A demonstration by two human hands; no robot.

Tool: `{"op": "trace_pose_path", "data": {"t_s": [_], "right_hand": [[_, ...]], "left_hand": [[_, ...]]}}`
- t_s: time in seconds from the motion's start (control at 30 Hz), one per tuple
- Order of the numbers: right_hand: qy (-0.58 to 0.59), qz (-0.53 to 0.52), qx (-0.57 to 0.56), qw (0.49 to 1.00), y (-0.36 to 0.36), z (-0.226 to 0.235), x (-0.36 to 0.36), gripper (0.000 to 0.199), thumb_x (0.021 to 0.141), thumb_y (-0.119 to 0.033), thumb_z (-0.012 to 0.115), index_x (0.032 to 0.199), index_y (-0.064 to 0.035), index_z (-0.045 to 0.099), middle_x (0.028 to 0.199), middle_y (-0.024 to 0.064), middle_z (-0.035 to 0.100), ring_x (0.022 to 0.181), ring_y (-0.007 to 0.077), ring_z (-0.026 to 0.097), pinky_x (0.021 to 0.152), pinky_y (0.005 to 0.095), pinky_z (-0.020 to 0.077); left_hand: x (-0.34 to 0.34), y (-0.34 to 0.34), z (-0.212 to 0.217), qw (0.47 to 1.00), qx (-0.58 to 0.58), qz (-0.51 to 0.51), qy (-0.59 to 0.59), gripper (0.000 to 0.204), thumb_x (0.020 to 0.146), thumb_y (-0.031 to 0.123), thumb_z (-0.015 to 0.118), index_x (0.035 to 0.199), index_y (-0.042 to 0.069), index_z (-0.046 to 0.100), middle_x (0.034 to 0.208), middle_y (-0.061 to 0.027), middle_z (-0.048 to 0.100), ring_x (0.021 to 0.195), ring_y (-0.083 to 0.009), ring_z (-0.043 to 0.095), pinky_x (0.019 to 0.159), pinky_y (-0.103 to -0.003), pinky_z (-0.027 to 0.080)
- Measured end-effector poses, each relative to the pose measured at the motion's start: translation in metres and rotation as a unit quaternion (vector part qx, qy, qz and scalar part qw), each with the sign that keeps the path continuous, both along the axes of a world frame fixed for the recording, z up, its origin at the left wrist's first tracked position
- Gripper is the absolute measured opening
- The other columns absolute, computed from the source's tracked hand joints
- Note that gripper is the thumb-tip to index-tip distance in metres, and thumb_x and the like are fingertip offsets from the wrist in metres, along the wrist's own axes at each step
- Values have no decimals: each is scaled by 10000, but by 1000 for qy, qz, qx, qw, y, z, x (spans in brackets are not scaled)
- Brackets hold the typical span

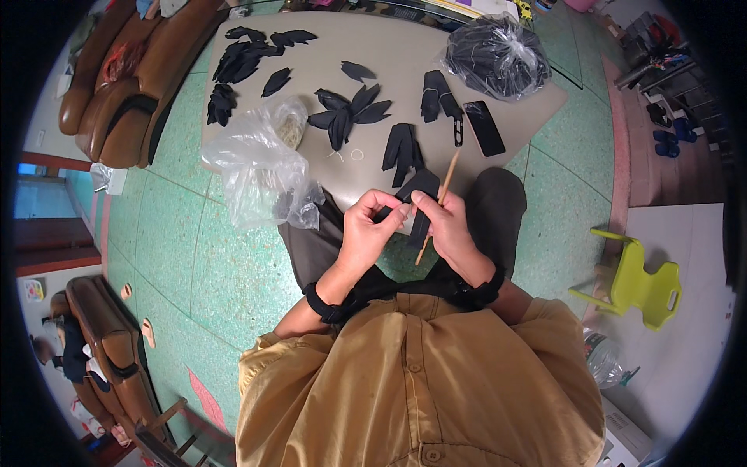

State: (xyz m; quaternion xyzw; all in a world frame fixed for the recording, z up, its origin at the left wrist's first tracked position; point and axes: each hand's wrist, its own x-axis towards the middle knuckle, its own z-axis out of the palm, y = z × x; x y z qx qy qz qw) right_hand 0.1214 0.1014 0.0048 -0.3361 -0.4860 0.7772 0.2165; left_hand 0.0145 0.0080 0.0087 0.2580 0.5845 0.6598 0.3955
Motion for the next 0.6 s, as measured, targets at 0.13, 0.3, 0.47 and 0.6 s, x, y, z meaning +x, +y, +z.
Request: {"op": "trace_pose_path", "data": {"t_s": [0.13, 0.3, 0.47, 0.6], "right_hand": [[37, -39, -17, 998, -4, 1, -2, 78, 842, -129, 566, 809, -61, 543, 685, -40, 506, 554, 22, 423, 466, 185, 320], [8, -61, 53, 997, -5, 2, -3, 84, 851, -132, 553, 822, -53, 542, 704, -35, 513, 603, 38, 446, 518, 194, 342], [16, 27, 126, 992, 4, -14, 0, 105, 847, -129, 564, 781, -51, 542, 667, -15, 526, 495, 28, 391, 424, 184, 279], [41, 16, 175, 984, 8, -32, 2, 115, 845, -143, 582, 779, -53, 553, 666, 2, 548, 418, 10, 349, 362, 167, 238]], "left_hand": [[2, -1, -7, 1000, -6, 13, -14, 105, 806, 47, 626, 792, -11, 539, 726, -33, 602, 637, -53, 542, 581, -187, 460], [7, 3, -6, 998, 2, 54, 17, 112, 796, 39, 624, 766, -8, 526, 723, -45, 605, 608, -61, 548, 567, -195, 462], [4, 2, -20, 995, -4, 69, 68, 110, 792, 32, 621, 764, -6, 522, 743, -49, 609, 622, -70, 564, 575, -193, 460], [5, 5, -12, 1000, -2, 29, 11, 105, 803, 29, 619, 777, -8, 524, 750, -49, 608, 637, -77, 575, 586, -197, 467]]}}
